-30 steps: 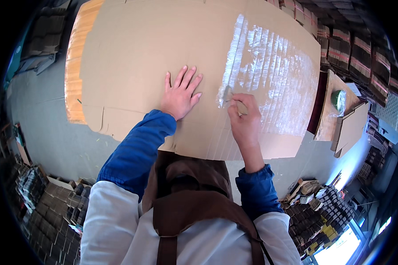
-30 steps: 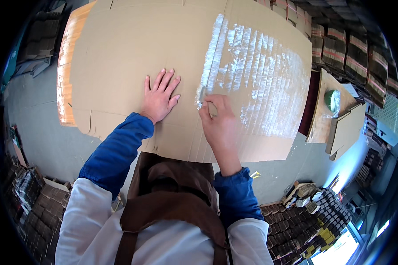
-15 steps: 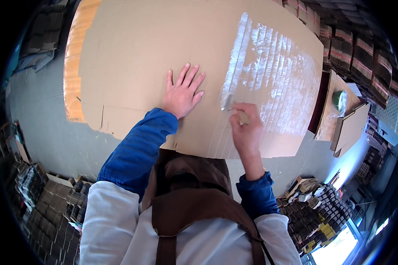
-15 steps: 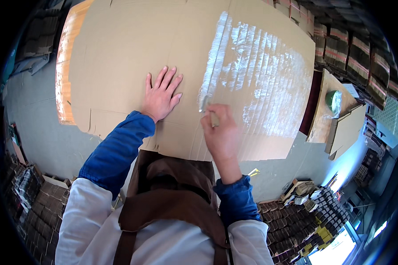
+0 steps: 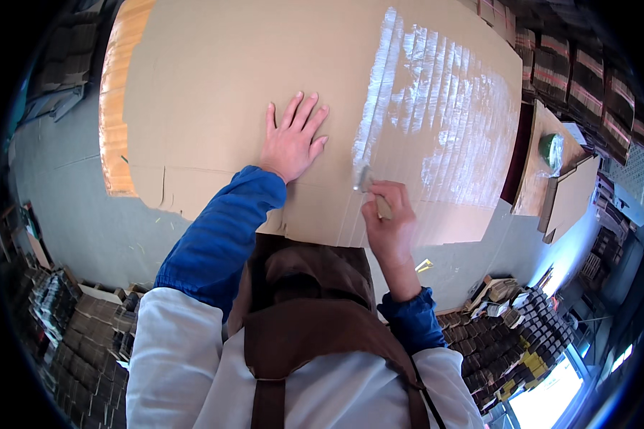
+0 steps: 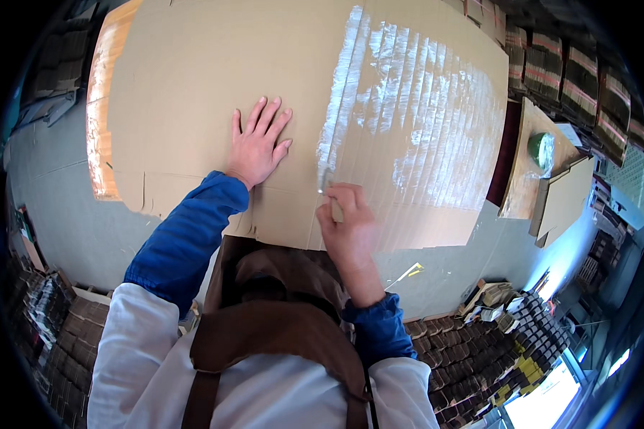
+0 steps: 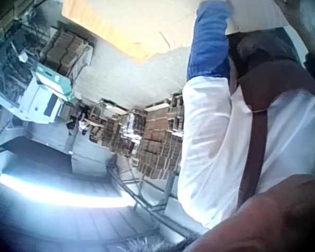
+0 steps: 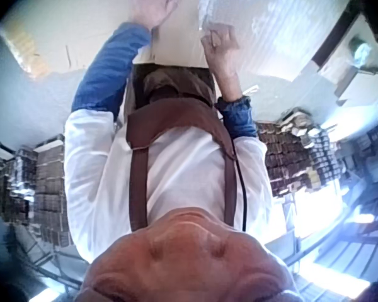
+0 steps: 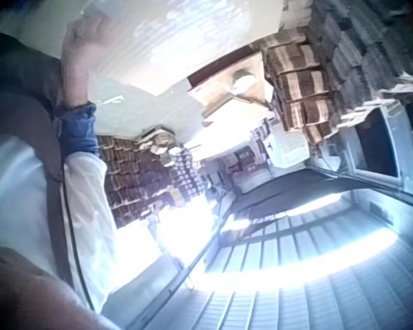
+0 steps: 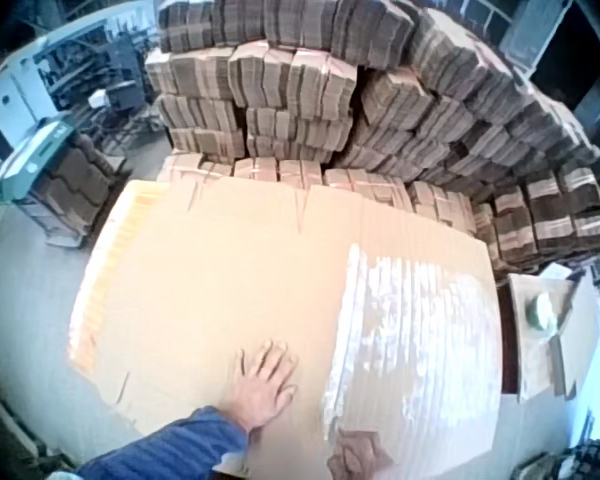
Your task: The person uses a small tool to spread a white adhesive substance in parallel lines across a large flat cardboard sheet. The person repeatedly dips the tool into a container to reload the adhesive and continues the application process.
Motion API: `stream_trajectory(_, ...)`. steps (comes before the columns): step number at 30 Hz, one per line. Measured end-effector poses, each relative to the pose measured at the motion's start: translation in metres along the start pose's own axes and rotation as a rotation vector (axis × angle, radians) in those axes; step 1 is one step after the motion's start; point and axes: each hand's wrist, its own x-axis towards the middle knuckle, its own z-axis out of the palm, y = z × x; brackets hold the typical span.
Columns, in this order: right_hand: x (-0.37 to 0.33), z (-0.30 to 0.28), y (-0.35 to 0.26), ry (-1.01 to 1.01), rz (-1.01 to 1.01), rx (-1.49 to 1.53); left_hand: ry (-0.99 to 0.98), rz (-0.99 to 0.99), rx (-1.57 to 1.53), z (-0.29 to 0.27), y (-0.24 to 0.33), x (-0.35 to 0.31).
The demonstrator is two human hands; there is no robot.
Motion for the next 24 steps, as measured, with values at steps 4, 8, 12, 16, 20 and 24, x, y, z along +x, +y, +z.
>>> stream_trajectory(4,-0.014,0.006,0.037,-0.024,0.035,-0.036,0.009,0.015,0.014,0.000,0.002,-0.001)
stream_trajectory(8,-0.009,-0.004,0.002,-0.006,0.038,-0.034,0.011,0.008,0.012,0.001,-0.001,-0.003)
stream_trajectory(12,-0.019,0.011,0.022,-0.035,0.005,-0.001,0.019,0.012,0.009,0.001,0.002,-0.001)
stream_trajectory(16,-0.019,-0.007,0.012,0.005,0.037,-0.060,-0.002,-0.010,0.039,0.001,0.001,-0.004)
stream_trajectory(20,-0.024,0.017,0.001,-0.050,0.019,0.010,0.010,-0.001,0.043,0.000,0.003,0.000)
stream_trajectory(24,-0.025,0.003,0.014,0.009,0.067,-0.061,-0.004,-0.006,0.043,0.000,0.003,-0.003)
